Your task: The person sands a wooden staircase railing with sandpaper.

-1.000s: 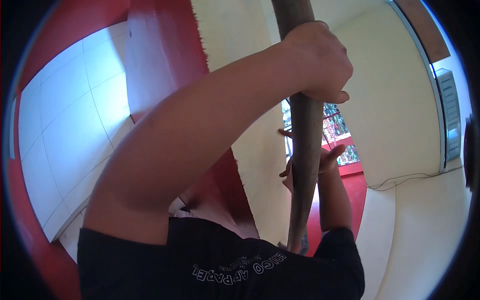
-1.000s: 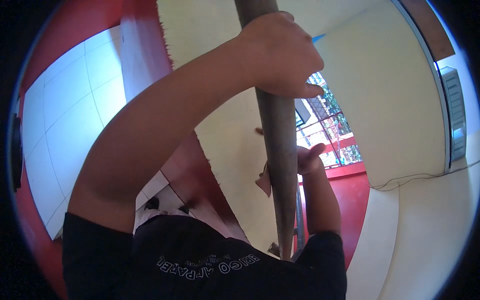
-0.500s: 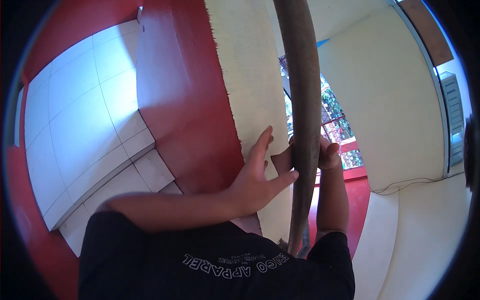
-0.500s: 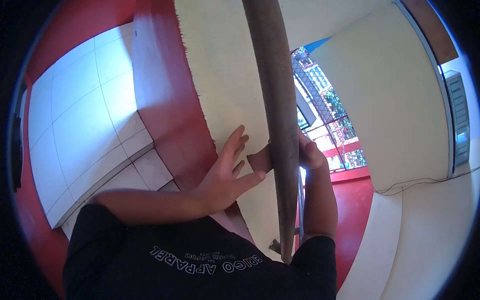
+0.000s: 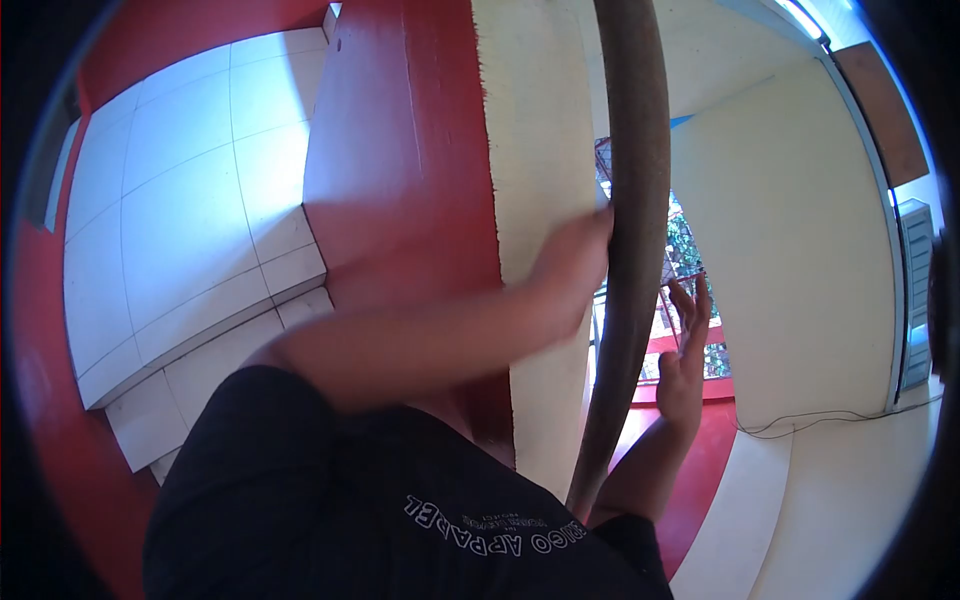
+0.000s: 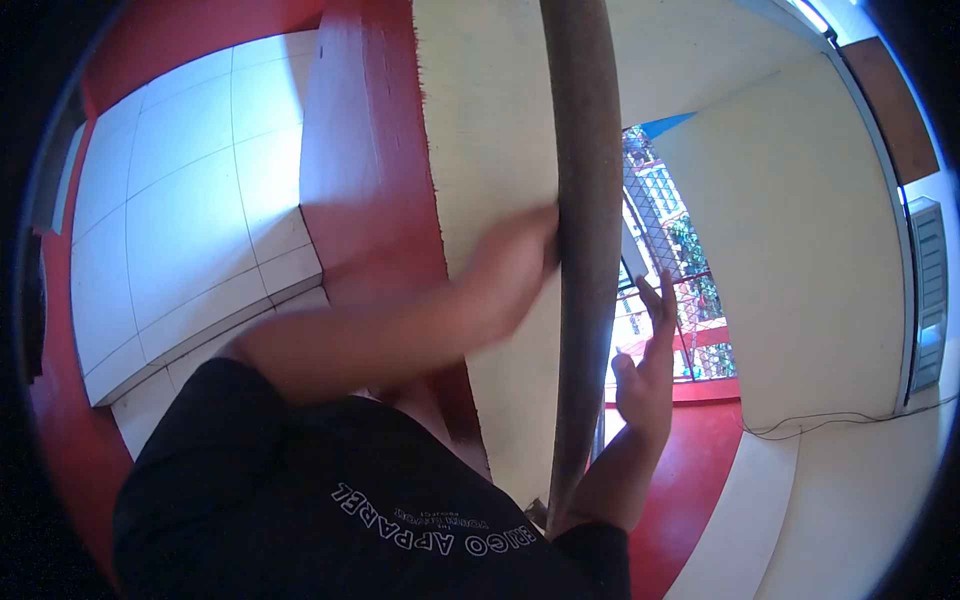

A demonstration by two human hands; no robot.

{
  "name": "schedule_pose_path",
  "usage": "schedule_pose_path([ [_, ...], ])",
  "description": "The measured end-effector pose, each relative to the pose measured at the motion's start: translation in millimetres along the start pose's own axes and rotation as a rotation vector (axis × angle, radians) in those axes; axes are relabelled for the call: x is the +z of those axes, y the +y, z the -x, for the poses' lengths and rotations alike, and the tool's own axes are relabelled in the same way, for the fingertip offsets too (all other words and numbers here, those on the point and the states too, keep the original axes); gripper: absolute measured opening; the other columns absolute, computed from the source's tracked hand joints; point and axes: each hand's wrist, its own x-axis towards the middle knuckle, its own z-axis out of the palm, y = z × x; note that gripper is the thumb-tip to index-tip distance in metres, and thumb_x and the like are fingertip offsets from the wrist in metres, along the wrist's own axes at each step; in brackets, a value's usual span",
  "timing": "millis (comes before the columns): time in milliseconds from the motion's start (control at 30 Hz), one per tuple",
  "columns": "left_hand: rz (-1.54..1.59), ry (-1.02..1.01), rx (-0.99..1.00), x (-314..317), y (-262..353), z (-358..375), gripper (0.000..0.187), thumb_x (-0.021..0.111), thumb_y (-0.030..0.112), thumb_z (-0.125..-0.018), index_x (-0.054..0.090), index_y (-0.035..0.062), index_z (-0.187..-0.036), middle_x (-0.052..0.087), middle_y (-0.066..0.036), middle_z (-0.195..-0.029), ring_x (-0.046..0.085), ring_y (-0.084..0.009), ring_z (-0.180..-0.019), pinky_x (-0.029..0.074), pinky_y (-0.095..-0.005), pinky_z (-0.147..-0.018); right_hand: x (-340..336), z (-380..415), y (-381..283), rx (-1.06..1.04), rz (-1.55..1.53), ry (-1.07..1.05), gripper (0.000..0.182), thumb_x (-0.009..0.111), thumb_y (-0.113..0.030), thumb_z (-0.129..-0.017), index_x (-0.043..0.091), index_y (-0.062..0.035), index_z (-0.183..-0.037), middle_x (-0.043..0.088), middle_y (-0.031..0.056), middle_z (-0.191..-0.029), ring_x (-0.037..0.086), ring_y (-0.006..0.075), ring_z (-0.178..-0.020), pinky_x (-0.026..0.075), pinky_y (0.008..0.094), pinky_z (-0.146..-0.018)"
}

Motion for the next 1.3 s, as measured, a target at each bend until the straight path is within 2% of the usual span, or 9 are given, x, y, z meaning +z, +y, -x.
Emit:
schedule_pose_path([
  [233, -0.18, 0.18, 0.392, 13, -17, 14, 0.051, 0.035, 0.035, -0.112, 0.052, -0.0052, -0.138, 0.062, -0.011, -0.127, 0.054, -0.0143, -0.123, 0.039, -0.0329, -0.108, 57, 36, -3, 0.125, 0.301, 0.176, 0.119, 0.091, -0.033, -0.066, 0.021, -0.0045, -0.158, 0.049, 0.0293, -0.142, 0.048, 0.0449, -0.13, 0.033, 0.0522, -0.113],
  [400, -0.115, 0.104, 0.337, 17, 43, -12, 0.05, 0.035, 0.034, -0.112, 0.051, -0.004, -0.139, 0.062, -0.011, -0.127, 0.055, -0.014, -0.12, 0.041, -0.0309, -0.106, 66, 33, -18, 0.234, 0.418, 0.232, 0.111, 0.092, -0.031, -0.065, 0.031, -0.006, -0.155, 0.057, 0.026, -0.129, 0.055, 0.0431, -0.118, 0.045, 0.0496, -0.1],
  [533, -0.508, 0.301, 0.759, 11, -34, -6, 0.049, 0.032, 0.033, -0.112, 0.05, -0.0029, -0.141, 0.065, -0.009, -0.113, 0.058, -0.0146, -0.102, 0.045, -0.0325, -0.096, 67, 31, -17, 0.22, 0.416, 0.255, 0.112, 0.093, -0.032, -0.063, 0.032, -0.0053, -0.154, 0.058, 0.0255, -0.127, 0.057, 0.0423, -0.116, 0.046, 0.049, -0.098],
  [800, -0.411, 0.215, 0.419, 25, 76, -8, 0.047, 0.039, 0.018, -0.108, 0.036, -0.0015, -0.151, 0.055, -0.03, -0.134, 0.057, -0.0399, -0.124, 0.044, -0.0377, -0.105, 69, 32, -17, 0.189, 0.398, 0.261, 0.111, 0.093, -0.034, -0.063, 0.034, -0.0013, -0.151, 0.061, 0.0276, -0.127, 0.062, 0.0425, -0.116, 0.05, 0.0468, -0.097],
  [867, -0.73, 0.357, 0.984, 8, 6, -10, 0.049, 0.041, 0.024, -0.109, 0.036, 0.002, -0.153, 0.064, -0.023, -0.109, 0.06, -0.025, -0.094, 0.048, -0.0356, -0.087, 70, 30, -16, 0.167, 0.391, 0.273, 0.11, 0.094, -0.03, -0.063, 0.034, -0.0018, -0.151, 0.061, 0.0274, -0.128, 0.062, 0.0425, -0.117, 0.05, 0.0466, -0.098],
  [933, -0.761, 0.38, 1.141, 8, 3, -6, 0.048, 0.041, 0.025, -0.109, 0.036, 0.0016, -0.152, 0.067, -0.022, -0.101, 0.063, -0.0258, -0.086, 0.05, -0.037, -0.081, 71, 31, -16, 0.167, 0.381, 0.284, 0.109, 0.093, -0.027, -0.063, 0.035, -0.0026, -0.151, 0.06, 0.0269, -0.13, 0.061, 0.0424, -0.118, 0.05, 0.0463, -0.099],
  [1000, -0.504, 0.294, 0.881, 18, 20, -13, 0.045, 0.04, 0.02, -0.108, 0.038, -0.0026, -0.148, 0.065, -0.03, -0.11, 0.066, -0.0421, -0.099, 0.05, -0.0417, -0.088, 71, 30, -18, 0.209, 0.397, 0.28, 0.108, 0.093, -0.024, -0.063, 0.035, -0.0034, -0.151, 0.059, 0.0259, -0.132, 0.061, 0.0418, -0.119, 0.05, 0.0459, -0.1],
  [1100, -0.44, 0.191, 0.629, 19, 82, -26, 0.048, 0.038, 0.019, -0.109, 0.033, -0.0038, -0.151, 0.06, -0.03, -0.128, 0.066, -0.0395, -0.109, 0.05, -0.043, -0.091, 72, 31, -21, 0.25, 0.388, 0.279, 0.106, 0.093, -0.023, -0.063, 0.035, -0.0041, -0.151, 0.059, 0.0244, -0.135, 0.06, 0.0407, -0.121, 0.049, 0.0455, -0.101],
  [1300, -0.573, 0.162, 1.029, 4, 12, -19, 0.051, 0.049, 0.018, -0.106, 0.037, -0.0051, -0.149, 0.04, -0.026, -0.154, 0.039, -0.0292, -0.144, 0.034, -0.0329, -0.116, 73, 27, -24, 0.249, 0.394, 0.296, 0.103, 0.092, -0.023, -0.066, 0.036, -0.0046, -0.151, 0.06, 0.0242, -0.133, 0.061, 0.0401, -0.121, 0.05, 0.0455, -0.101],
])
